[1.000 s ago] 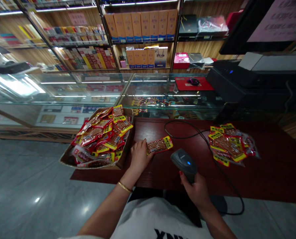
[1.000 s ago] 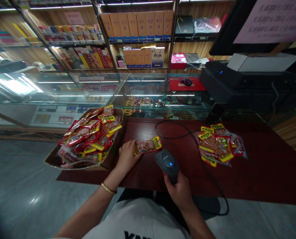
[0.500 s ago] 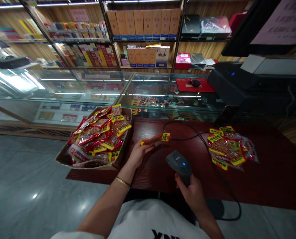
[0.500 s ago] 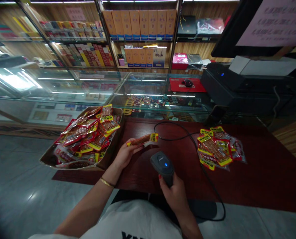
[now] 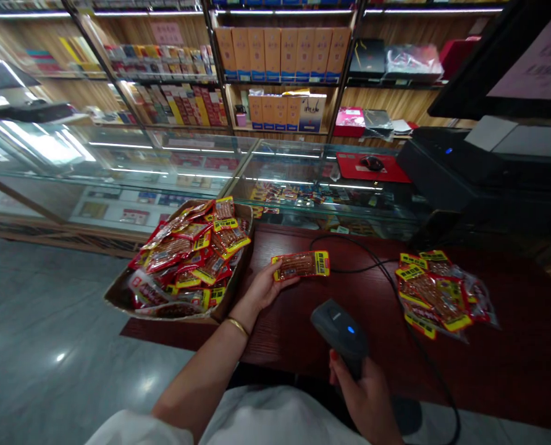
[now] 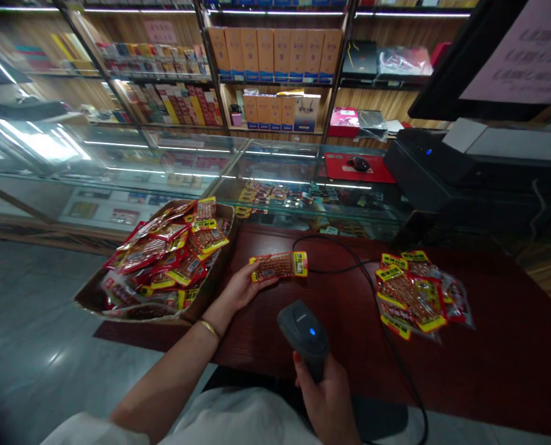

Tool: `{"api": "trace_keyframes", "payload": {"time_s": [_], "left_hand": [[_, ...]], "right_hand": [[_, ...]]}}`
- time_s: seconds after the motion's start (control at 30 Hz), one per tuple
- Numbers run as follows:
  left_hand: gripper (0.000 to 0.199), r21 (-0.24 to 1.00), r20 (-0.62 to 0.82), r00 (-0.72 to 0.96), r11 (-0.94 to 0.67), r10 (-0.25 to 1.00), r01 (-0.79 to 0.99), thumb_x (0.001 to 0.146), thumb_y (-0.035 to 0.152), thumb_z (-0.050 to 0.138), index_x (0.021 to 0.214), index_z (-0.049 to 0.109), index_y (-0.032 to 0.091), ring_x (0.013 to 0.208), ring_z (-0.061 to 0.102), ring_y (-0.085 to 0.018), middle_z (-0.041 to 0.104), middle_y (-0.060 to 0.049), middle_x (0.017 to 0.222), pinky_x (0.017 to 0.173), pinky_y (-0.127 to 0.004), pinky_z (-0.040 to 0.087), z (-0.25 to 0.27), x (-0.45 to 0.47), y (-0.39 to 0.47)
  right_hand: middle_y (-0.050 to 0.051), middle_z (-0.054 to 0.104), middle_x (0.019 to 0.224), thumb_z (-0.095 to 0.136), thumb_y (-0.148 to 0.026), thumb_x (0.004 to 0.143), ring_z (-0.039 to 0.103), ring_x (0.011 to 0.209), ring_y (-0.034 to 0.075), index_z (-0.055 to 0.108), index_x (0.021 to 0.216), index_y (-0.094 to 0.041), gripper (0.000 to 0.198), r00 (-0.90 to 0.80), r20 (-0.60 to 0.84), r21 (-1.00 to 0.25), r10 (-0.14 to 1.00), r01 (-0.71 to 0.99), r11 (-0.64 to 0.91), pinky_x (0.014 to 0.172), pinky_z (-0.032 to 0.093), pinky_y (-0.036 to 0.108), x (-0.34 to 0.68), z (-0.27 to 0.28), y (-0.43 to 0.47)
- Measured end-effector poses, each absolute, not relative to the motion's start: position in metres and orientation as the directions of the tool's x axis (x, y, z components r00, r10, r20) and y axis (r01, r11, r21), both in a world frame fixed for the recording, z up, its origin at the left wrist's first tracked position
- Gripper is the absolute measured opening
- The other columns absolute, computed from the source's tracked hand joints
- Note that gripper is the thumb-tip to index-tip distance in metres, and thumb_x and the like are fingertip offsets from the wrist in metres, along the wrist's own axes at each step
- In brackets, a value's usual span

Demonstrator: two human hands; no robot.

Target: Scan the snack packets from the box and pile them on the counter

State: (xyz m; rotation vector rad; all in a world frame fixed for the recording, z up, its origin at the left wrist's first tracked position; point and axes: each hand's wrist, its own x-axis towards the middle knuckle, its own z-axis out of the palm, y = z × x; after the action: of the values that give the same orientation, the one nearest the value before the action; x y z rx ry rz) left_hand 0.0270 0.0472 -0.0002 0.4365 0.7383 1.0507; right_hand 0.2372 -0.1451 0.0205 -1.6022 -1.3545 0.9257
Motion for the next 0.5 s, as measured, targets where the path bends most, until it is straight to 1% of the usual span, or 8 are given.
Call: {"api": "trace_keyframes", "payload": {"time_s": [0.1, 0.2, 0.3, 0.4, 0.5], "left_hand": [[0.026, 0.640, -0.344, 0.284, 0.444, 0.895, -0.627, 0.097, 0.025, 0.060, 0.118, 0.072, 0.014, 0.108, 0.073, -0.027, 0.075, -0.015, 0.119, 0.101, -0.051, 0.057, 0.000, 0.027, 0.047], [0.028, 0.639, -0.341, 0.290, 0.447, 0.894, -0.626, 0.098, 0.025, 0.059, 0.120, 0.071, 0.013, 0.113, 0.072, -0.028, 0.074, -0.015, 0.124, 0.106, -0.053, 0.054, -0.001, 0.027, 0.049], [0.028, 0.621, -0.363, 0.278, 0.453, 0.890, -0.640, 0.099, 0.025, 0.058, 0.122, 0.070, 0.013, 0.118, 0.070, -0.029, 0.073, -0.016, 0.128, 0.110, -0.056, 0.051, -0.003, 0.028, 0.051], [0.028, 0.602, -0.405, 0.255, 0.466, 0.878, -0.648, 0.100, 0.026, 0.058, 0.120, 0.070, 0.011, 0.118, 0.069, -0.030, 0.072, -0.018, 0.128, 0.110, -0.057, 0.050, -0.006, 0.030, 0.052], [0.029, 0.620, -0.378, 0.264, 0.455, 0.887, -0.640, 0.098, 0.025, 0.061, 0.123, 0.069, 0.012, 0.115, 0.071, -0.029, 0.073, -0.017, 0.127, 0.107, -0.055, 0.053, -0.006, 0.030, 0.052]], "right_hand": [[0.003, 0.070, 0.058, 0.060, -0.064, 0.093, 0.067, 0.053, 0.020, 0.070, 0.075, -0.020, 0.048, 0.150, -0.038, -0.910, 0.988, 0.404, -0.097, 0.053, 0.053, 0.025, 0.238, 0.019, -0.142], [0.003, 0.069, 0.058, 0.060, -0.068, 0.091, 0.067, 0.053, 0.019, 0.070, 0.076, -0.021, 0.051, 0.227, -0.043, -0.905, 0.973, 0.403, -0.135, 0.055, 0.052, 0.026, 0.233, 0.022, -0.141], [0.002, 0.067, 0.056, 0.059, -0.071, 0.090, 0.063, 0.052, 0.019, 0.066, 0.071, -0.022, 0.053, 0.298, -0.041, -0.906, 0.954, 0.391, -0.161, 0.057, 0.050, 0.027, 0.228, 0.026, -0.142], [0.002, 0.067, 0.056, 0.060, -0.073, 0.089, 0.062, 0.053, 0.019, 0.065, 0.069, -0.023, 0.054, 0.305, -0.027, -0.907, 0.952, 0.394, -0.152, 0.058, 0.050, 0.027, 0.225, 0.028, -0.142], [0.002, 0.066, 0.056, 0.059, -0.072, 0.089, 0.063, 0.052, 0.020, 0.066, 0.072, -0.023, 0.053, 0.308, -0.024, -0.902, 0.951, 0.404, -0.154, 0.058, 0.049, 0.028, 0.226, 0.026, -0.142]]}}
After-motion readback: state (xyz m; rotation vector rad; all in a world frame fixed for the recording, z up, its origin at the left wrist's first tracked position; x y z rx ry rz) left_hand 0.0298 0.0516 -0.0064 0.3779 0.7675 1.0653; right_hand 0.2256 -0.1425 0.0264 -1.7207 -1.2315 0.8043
